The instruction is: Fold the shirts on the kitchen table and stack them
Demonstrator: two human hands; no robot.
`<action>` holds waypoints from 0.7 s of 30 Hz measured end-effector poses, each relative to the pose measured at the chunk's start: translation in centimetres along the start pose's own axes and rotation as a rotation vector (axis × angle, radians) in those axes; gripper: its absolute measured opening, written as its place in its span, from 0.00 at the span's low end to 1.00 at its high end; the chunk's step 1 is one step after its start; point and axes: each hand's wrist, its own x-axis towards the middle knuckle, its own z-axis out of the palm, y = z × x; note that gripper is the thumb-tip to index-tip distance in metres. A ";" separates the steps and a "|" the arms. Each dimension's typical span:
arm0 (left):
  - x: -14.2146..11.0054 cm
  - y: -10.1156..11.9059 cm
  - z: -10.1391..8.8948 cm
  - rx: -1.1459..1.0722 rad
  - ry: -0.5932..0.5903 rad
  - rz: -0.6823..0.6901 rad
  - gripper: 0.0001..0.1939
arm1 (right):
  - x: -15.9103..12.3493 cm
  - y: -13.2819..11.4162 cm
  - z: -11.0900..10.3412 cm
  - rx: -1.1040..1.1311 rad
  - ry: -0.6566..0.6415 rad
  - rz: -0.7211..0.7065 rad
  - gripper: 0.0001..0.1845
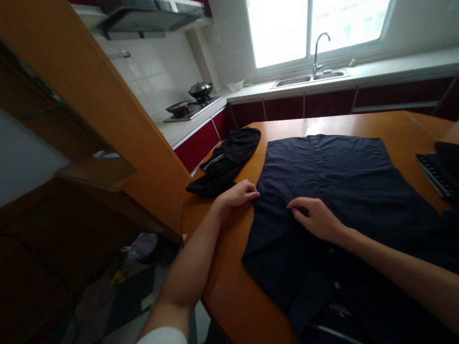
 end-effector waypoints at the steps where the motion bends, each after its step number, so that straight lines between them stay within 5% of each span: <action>1: 0.1 -0.1 0.1 0.014 0.021 -0.012 0.17 | 0.0 0.1 0.0 -0.049 -0.051 0.016 0.12; 5: 0.3 0.0 -0.1 0.066 0.169 -0.082 0.13 | -0.2 0.0 -0.1 -0.233 -0.157 0.032 0.13; 11: -0.1 4.9 2.2 0.115 0.413 0.003 0.18 | -0.1 0.0 -0.2 -0.388 0.013 -0.002 0.13; 16: -0.5 8.3 6.9 0.300 0.139 0.026 0.26 | -0.1 0.4 0.3 -0.279 0.005 -0.208 0.24; 21: -0.4 7.7 7.8 0.345 0.053 -0.002 0.30 | -0.5 0.9 1.0 -0.289 -0.166 -0.235 0.26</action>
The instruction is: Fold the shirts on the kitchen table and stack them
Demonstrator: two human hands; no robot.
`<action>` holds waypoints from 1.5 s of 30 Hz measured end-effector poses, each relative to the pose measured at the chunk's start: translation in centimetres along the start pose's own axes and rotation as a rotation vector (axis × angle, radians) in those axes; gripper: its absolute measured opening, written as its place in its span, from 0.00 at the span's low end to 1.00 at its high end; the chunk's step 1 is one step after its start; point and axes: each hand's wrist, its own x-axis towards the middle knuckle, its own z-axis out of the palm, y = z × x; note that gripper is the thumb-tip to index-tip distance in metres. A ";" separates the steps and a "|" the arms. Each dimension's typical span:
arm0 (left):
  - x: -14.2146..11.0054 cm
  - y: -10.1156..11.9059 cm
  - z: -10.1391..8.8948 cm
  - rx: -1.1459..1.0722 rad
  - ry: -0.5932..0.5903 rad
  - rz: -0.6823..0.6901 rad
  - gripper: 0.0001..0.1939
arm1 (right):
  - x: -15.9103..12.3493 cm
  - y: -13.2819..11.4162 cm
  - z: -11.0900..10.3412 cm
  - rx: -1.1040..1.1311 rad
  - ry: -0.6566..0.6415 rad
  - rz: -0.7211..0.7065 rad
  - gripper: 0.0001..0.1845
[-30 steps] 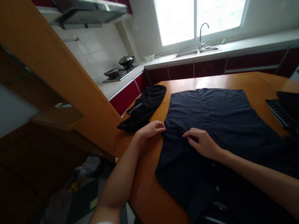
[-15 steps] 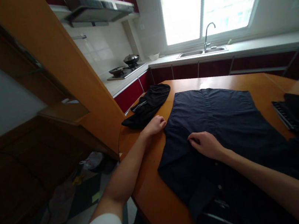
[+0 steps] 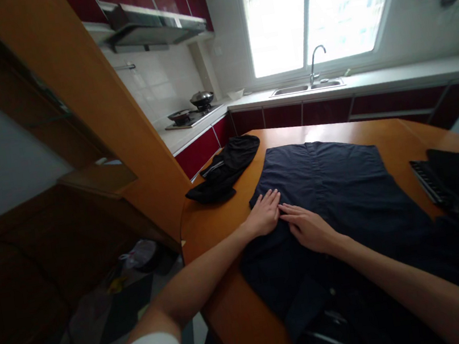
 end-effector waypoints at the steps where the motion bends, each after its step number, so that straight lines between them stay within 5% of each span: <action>1: 0.1 -0.4 -0.1 -0.004 0.006 -0.014 0.30 | -0.1 0.0 0.1 -0.015 -0.032 0.007 0.27; 10: 1.3 -4.4 -0.6 -0.012 0.021 -0.197 0.30 | -0.2 -0.5 -0.4 -0.097 -0.179 0.016 0.32; 15: 1.6 -4.3 -0.8 0.042 0.089 -0.245 0.29 | 0.0 -0.5 -0.5 -0.057 -0.141 0.031 0.30; 19: 1.9 -2.8 -0.8 0.054 0.173 -0.019 0.29 | 0.3 -0.6 -0.5 -0.067 -0.026 0.106 0.28; 23: 2.4 -2.2 -0.3 -0.014 0.041 0.108 0.29 | 0.4 -0.7 -0.2 -0.143 -0.051 0.149 0.30; 37: 2.4 -4.7 -0.6 0.003 0.060 -0.285 0.35 | 0.2 -0.4 -0.2 -0.157 -0.111 0.142 0.29; 41: 2.2 -4.3 -0.8 -0.009 0.156 -0.088 0.30 | 0.2 -0.6 -0.1 -0.158 -0.105 0.148 0.29; 45: 2.6 -3.3 -0.5 -0.100 0.029 0.156 0.29 | 0.2 -0.6 -0.2 -0.180 -0.109 0.136 0.30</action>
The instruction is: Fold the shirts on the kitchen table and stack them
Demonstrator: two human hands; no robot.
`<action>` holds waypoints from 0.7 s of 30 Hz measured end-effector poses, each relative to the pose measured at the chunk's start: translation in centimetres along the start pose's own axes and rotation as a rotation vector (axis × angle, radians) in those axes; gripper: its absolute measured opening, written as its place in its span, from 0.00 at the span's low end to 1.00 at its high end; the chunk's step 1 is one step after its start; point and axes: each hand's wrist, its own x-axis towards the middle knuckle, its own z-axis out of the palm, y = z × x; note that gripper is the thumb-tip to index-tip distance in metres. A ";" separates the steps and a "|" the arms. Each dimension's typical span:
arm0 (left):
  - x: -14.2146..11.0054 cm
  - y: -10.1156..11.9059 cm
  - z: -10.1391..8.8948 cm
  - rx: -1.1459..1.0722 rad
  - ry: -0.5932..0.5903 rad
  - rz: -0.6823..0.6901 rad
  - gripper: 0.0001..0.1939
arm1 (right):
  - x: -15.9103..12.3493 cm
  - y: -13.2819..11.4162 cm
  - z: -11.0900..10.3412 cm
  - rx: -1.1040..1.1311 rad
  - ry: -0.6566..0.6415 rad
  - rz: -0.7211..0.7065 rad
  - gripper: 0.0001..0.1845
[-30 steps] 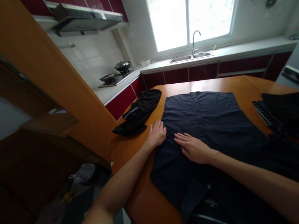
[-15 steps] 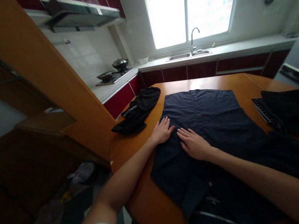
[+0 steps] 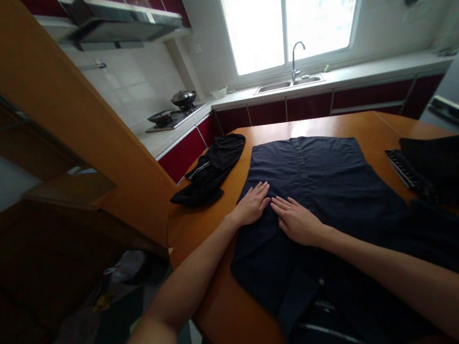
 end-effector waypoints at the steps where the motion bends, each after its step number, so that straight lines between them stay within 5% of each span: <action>1: 0.1 0.0 0.1 -0.003 -0.032 -0.004 0.30 | 0.0 0.0 0.0 -0.003 -0.004 -0.002 0.31; 7: -0.3 -3.8 -1.7 0.033 -0.095 -0.195 0.31 | 0.0 0.2 0.0 0.007 -0.028 0.011 0.32; 11: -1.2 -5.0 -3.3 0.004 0.027 -0.286 0.28 | 0.0 0.1 -0.1 0.010 -0.015 0.013 0.32; 15: -2.8 -1.6 -2.6 -0.024 0.106 -0.076 0.29 | -0.1 0.1 0.0 0.002 -0.003 0.004 0.32; 21: -8.2 3.6 -1.7 -0.010 -0.133 0.073 0.33 | 0.0 0.3 0.4 -0.011 0.007 0.005 0.32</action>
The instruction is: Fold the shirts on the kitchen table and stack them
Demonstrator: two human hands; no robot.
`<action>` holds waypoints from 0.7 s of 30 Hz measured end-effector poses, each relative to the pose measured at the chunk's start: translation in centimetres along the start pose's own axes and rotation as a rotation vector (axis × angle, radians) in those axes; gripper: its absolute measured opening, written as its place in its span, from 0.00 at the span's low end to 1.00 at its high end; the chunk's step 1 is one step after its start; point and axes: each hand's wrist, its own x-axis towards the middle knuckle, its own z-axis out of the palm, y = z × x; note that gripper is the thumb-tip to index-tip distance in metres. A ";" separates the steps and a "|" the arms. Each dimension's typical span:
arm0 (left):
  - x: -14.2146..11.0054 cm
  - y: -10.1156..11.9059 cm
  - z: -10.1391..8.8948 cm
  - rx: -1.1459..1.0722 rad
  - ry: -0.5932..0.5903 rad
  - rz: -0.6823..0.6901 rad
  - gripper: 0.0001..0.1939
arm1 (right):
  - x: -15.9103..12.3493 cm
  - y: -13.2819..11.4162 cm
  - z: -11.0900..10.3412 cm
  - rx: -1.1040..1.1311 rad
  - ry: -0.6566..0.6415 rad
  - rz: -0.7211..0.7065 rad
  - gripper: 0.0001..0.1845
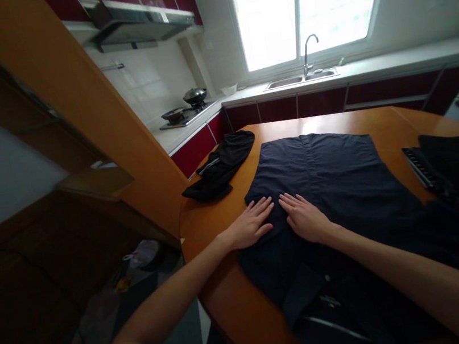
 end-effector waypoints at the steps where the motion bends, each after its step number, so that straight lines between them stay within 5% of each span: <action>1: -1.0 0.4 -0.1 0.001 -0.024 0.021 0.32 | 0.0 0.0 0.0 0.003 0.001 0.000 0.32; 13: -9.8 3.5 -1.6 -0.070 -0.120 0.197 0.33 | 0.2 0.1 0.1 0.089 0.086 0.030 0.29; 16: -9.0 2.9 -2.2 -0.119 -0.009 0.224 0.27 | 0.4 0.2 0.2 0.129 0.196 0.033 0.29; 21: -3.0 0.8 -2.3 -0.117 0.260 -0.020 0.27 | 0.3 0.1 0.2 0.102 0.188 0.024 0.28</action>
